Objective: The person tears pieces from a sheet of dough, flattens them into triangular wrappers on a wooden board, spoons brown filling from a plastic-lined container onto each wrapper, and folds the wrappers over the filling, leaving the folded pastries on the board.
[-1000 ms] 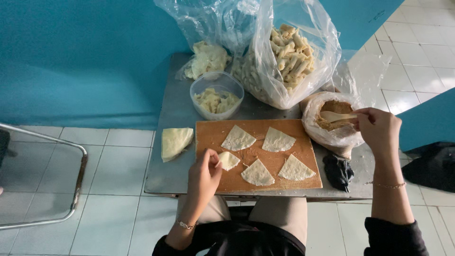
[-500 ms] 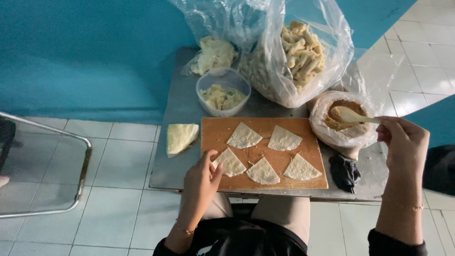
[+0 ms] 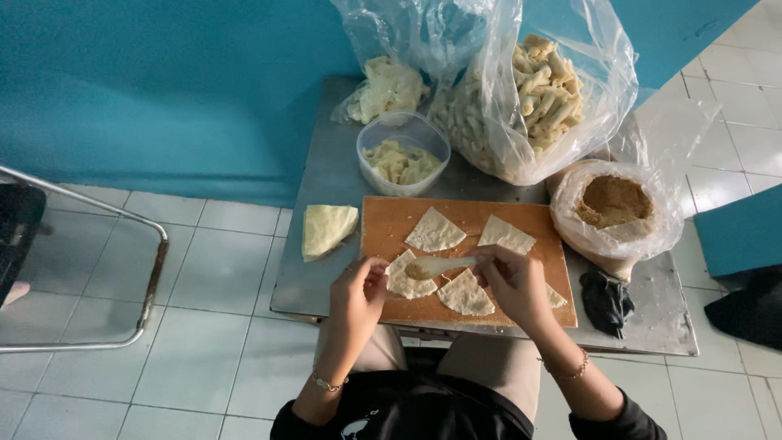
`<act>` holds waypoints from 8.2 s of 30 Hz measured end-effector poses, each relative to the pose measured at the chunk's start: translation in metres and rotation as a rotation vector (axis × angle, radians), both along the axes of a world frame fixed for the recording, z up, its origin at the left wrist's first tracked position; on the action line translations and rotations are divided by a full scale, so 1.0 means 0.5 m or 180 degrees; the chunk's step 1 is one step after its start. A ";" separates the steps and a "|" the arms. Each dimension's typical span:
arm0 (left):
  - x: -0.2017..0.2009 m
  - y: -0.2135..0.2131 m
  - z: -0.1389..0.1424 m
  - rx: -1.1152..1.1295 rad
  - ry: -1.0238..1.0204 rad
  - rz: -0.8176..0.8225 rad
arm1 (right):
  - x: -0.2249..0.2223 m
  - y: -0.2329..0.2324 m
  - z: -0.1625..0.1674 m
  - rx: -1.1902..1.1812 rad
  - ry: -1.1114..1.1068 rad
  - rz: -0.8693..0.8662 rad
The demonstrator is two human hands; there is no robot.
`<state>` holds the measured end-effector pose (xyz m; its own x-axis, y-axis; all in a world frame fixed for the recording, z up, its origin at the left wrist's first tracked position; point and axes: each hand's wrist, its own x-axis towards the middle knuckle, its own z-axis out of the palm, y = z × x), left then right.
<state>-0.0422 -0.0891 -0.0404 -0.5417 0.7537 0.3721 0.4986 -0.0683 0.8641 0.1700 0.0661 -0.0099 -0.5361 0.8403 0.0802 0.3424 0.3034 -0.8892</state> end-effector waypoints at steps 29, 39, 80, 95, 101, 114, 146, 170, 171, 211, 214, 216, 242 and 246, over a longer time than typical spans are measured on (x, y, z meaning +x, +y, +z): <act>-0.006 -0.004 -0.001 -0.0208 -0.0044 -0.0238 | -0.018 -0.019 -0.004 0.0349 -0.0107 0.0089; -0.005 0.004 -0.026 -0.0351 0.0529 -0.0288 | 0.063 0.022 -0.045 -0.0325 0.0324 -0.0022; 0.175 0.070 0.023 -0.0299 0.1855 -0.0180 | 0.271 0.277 0.068 0.2397 -0.0934 -0.1407; 0.158 0.084 0.013 -0.0248 0.0294 -0.0729 | 0.338 0.126 0.036 0.0086 0.0835 -0.1626; 0.158 0.079 0.016 -0.0182 0.0198 -0.0770 | 0.234 -0.025 -0.012 0.0407 0.0132 -0.0953; 0.155 0.062 0.012 -0.0190 -0.0150 -0.0698 | 0.176 -0.129 0.009 0.3296 -0.0212 -0.0029; 0.125 -0.024 0.017 0.0742 0.0761 -0.0402 | -0.125 0.010 0.270 0.2220 -0.0665 0.1169; 0.025 -0.077 0.037 -0.0007 0.1049 0.0680 | -0.377 0.161 0.144 0.0392 -0.0592 0.0983; 0.021 -0.080 0.035 -0.0178 0.1112 0.0673 | -0.352 0.165 0.142 0.0372 -0.0270 0.1048; -0.016 -0.034 -0.014 -0.0713 0.1311 0.0357 | -0.096 0.044 0.029 0.2571 -0.1102 0.1611; -0.021 -0.002 -0.007 -0.0655 0.1569 0.0351 | -0.108 0.089 0.000 0.1854 -0.0667 0.1483; -0.031 0.024 -0.004 -0.0664 0.1697 0.0159 | -0.122 0.109 -0.016 0.1423 -0.0078 0.1788; -0.047 0.088 0.003 -0.0816 0.1751 -0.0010 | -0.130 0.087 -0.002 0.3159 -0.1839 0.1430; -0.045 0.085 0.002 -0.0705 0.1685 0.0058 | -0.107 0.094 0.018 0.2772 -0.1729 0.1472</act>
<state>-0.0648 -0.0466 -0.0392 -0.3382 0.8368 0.4306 0.8667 0.0986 0.4890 0.1163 0.1128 -0.0010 -0.9241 0.3233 0.2037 0.3134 0.9463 -0.0797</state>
